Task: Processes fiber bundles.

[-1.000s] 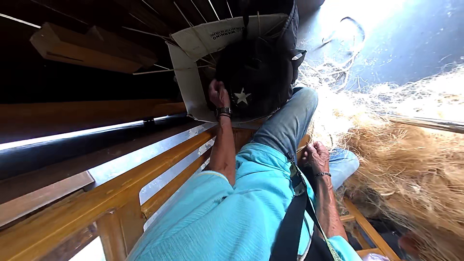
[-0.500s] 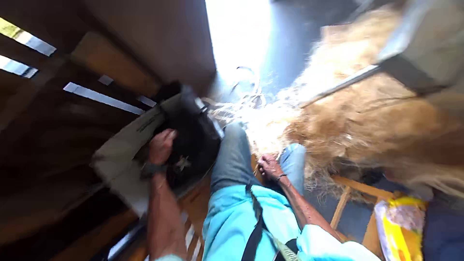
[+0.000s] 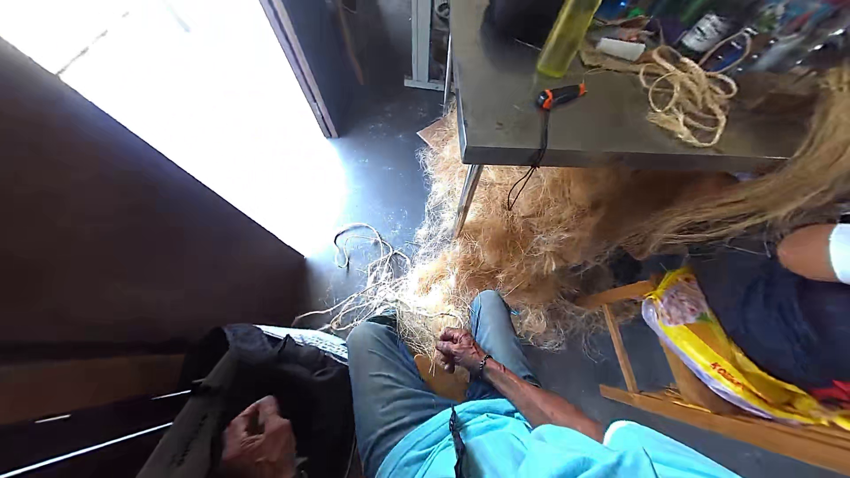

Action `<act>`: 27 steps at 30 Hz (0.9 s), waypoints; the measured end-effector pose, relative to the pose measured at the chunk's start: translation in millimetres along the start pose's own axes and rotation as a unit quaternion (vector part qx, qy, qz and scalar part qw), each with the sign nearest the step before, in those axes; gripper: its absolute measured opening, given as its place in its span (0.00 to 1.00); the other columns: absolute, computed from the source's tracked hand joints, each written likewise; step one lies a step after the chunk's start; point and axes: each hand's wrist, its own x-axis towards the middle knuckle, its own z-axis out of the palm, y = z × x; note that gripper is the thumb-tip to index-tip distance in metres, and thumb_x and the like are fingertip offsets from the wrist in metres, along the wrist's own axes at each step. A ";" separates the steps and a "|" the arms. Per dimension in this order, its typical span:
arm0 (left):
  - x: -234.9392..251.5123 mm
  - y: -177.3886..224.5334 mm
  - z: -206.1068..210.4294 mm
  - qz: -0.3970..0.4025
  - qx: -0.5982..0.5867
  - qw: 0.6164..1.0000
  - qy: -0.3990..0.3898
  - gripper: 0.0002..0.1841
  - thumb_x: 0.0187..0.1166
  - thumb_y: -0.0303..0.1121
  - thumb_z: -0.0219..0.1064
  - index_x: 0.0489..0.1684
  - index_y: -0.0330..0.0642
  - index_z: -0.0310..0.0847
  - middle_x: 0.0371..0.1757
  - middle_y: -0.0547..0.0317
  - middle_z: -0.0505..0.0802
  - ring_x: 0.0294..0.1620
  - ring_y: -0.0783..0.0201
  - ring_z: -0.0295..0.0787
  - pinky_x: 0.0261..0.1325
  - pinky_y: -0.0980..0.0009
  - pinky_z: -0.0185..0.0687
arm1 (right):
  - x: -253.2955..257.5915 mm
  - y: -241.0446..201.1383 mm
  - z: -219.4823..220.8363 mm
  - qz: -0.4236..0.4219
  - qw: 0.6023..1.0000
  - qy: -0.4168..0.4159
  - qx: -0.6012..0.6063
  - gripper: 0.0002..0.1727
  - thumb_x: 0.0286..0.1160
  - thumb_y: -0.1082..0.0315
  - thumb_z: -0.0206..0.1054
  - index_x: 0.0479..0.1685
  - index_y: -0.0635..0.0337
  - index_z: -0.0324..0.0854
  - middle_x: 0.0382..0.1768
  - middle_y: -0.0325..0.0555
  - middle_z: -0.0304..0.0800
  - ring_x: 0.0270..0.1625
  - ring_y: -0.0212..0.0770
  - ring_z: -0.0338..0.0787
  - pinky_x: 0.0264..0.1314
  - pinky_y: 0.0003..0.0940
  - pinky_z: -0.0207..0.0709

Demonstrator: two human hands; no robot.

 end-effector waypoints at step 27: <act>-141.7 129.1 123.5 0.178 -0.076 0.933 -0.303 0.15 0.71 0.41 0.76 0.34 0.35 0.90 0.25 0.54 0.90 0.27 0.60 0.87 0.40 0.52 0.82 | -50.1 2.9 -17.2 -0.199 0.973 0.026 -0.111 0.10 0.77 0.74 0.62 0.43 0.71 0.88 0.34 0.53 0.93 0.35 0.40 0.92 0.50 0.39 0.86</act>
